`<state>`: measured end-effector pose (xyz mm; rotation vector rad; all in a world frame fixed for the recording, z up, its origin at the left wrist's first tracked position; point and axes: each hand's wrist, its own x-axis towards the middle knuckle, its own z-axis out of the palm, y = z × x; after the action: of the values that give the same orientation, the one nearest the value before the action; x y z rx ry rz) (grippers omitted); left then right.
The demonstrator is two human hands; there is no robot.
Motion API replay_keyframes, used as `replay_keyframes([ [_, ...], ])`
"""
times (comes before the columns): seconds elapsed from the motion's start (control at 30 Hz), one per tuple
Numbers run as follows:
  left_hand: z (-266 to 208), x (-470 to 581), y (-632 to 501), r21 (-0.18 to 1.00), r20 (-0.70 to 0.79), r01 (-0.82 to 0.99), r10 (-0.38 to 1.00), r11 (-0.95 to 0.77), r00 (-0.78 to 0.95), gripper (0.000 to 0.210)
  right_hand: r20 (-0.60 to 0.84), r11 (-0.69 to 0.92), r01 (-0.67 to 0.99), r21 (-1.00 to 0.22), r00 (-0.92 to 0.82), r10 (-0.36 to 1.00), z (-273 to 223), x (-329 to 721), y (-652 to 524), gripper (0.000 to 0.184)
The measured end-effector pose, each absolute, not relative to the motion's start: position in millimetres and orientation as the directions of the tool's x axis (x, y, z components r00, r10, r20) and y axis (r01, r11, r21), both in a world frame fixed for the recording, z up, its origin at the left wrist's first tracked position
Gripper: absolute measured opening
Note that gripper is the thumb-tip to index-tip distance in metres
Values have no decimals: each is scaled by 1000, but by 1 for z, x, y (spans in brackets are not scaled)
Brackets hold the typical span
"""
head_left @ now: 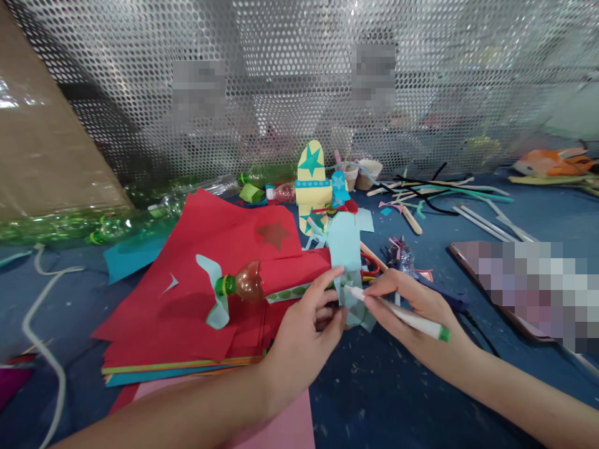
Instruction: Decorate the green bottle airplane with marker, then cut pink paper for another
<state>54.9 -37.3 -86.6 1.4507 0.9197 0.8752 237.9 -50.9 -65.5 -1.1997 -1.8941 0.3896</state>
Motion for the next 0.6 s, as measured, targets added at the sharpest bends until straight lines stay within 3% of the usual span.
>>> replay_keyframes([
  [0.6, -88, 54, -38, 998, 18, 51, 908, -43, 420, 46, 469, 456, 612, -646, -153, 870, -64, 237, -51, 14],
])
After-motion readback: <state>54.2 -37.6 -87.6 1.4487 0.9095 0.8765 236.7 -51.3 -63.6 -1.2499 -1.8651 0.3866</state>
